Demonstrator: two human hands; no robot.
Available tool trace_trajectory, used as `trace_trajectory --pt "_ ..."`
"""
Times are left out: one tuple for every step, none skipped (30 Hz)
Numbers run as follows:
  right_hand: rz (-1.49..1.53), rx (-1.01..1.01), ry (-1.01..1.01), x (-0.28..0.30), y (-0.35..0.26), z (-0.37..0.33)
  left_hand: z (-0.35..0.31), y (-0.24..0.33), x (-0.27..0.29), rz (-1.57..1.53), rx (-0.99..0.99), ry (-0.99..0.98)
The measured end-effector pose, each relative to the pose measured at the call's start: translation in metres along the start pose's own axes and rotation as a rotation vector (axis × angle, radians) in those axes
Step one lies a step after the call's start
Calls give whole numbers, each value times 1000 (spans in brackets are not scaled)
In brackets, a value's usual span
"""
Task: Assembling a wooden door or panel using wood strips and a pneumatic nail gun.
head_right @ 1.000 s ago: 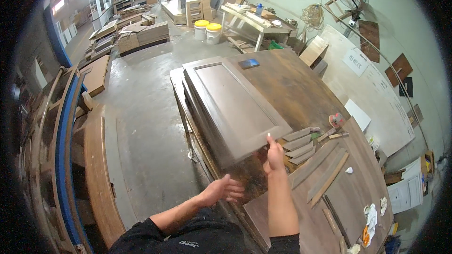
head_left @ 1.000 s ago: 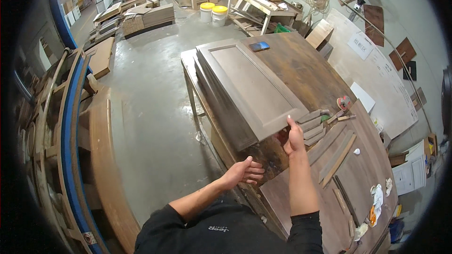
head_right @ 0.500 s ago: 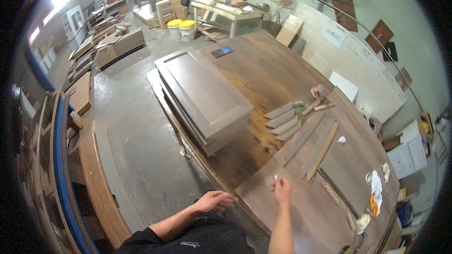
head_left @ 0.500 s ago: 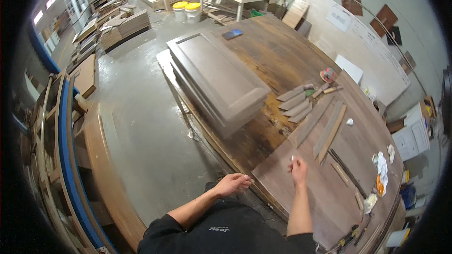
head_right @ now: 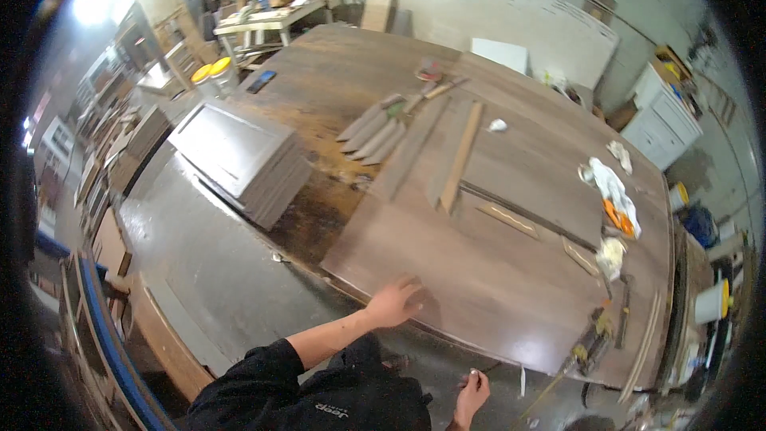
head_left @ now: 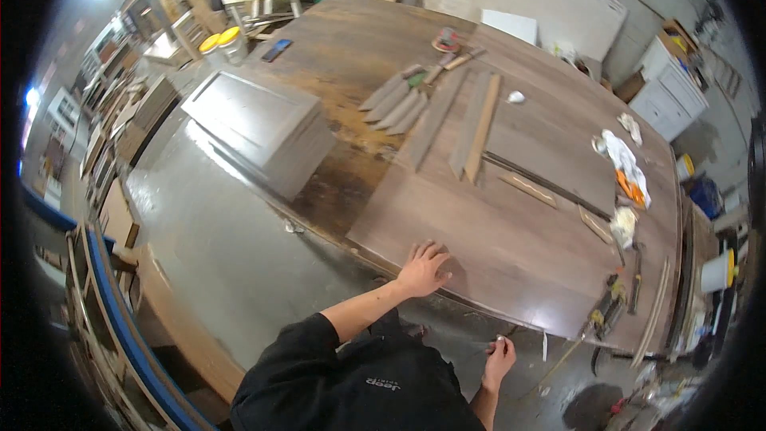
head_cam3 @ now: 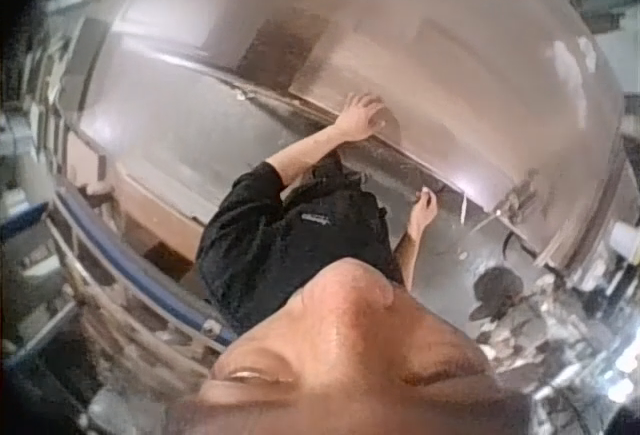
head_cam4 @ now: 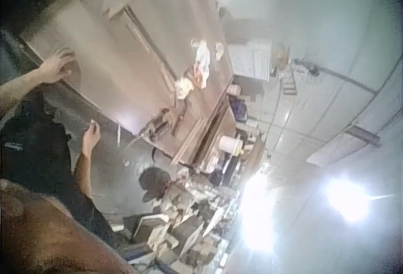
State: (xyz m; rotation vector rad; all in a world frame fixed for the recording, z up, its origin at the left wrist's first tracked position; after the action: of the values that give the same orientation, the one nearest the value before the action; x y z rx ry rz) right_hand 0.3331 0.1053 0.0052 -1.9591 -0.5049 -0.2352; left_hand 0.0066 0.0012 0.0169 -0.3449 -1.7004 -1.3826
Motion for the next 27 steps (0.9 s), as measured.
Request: trace_trajectory --pt "22 28 -52 1 4 4 7 7 -6 165 -57 53" --pt "41 59 -106 4 6 7 9 14 -14 161 -72 41" --pt "63 40 -132 7 9 10 7 20 -21 218 -67 41" --pt "68 27 -116 7 4 13 6 23 -25 277 -65 34" --pt "81 39 -97 9 -1 12 12 28 -30 268 -112 -3" --pt "92 50 -75 12 -6 12 19 29 -33 270 -108 -26" --pt "115 75 -73 13 -5 19 24 30 -35 271 -105 -48" --pt "139 99 -56 18 -7 27 31 33 -32 268 -100 -94" --pt "124 95 -36 19 -23 26 34 34 -27 267 -94 -143" --pt "110 92 -11 21 -41 27 39 32 -26 311 -80 -169" --pt "101 164 14 26 -37 40 45 32 -26 291 -73 -171" --pt "88 235 34 33 -34 51 51 30 -27 291 -67 -145" --pt "-19 277 139 41 -46 58 59 33 -21 301 -29 -139" --pt "-130 313 239 50 -58 67 67 33 -27 294 -81 -176" --pt "-176 369 326 62 -64 83 72 30 -30 319 -82 -121" --pt "-230 417 424 84 -65 98 82 31 -37 335 -92 -71" --pt "-246 413 475 98 -73 105 86 30 -34 333 -92 -61" --pt "-266 421 525 117 -82 118 93 34 -38 335 -107 -70" --pt "-356 460 581 135 -84 132 100 37 -41 329 -97 -74" --pt "-446 501 631 149 -86 146 106 39 -43 325 -82 -74" --pt "-437 498 634 156 -85 161 111 40 -45 333 -88 -73" --pt "-542 454 680 163 -83 174 110 42 -47 334 -80 -39" --pt "-646 411 721 169 -82 187 111 45 -48 336 -69 -1" --pt "-642 418 712 172 -80 198 115 46 -49 341 -61 4" --pt "-708 346 695 177 -73 208 115 50 -49 341 -45 27" --pt "-769 282 678 179 -65 223 120 51 -48 344 -28 57" --pt "-792 384 683 187 -59 231 124 54 -48 354 -11 74"
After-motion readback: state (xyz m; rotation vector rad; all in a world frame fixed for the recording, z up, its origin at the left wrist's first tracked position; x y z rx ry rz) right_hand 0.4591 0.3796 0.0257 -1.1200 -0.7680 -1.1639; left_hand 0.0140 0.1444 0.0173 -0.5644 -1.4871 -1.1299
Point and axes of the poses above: each hand's wrist, its own z-axis towards the middle knuckle, its own x-axis out of the back of the hand, y = z × x, the point moved 2 cm from there along z, towards the middle knuckle, and after that the axes turned 4 degrees about -x, right-handed, at the moved point
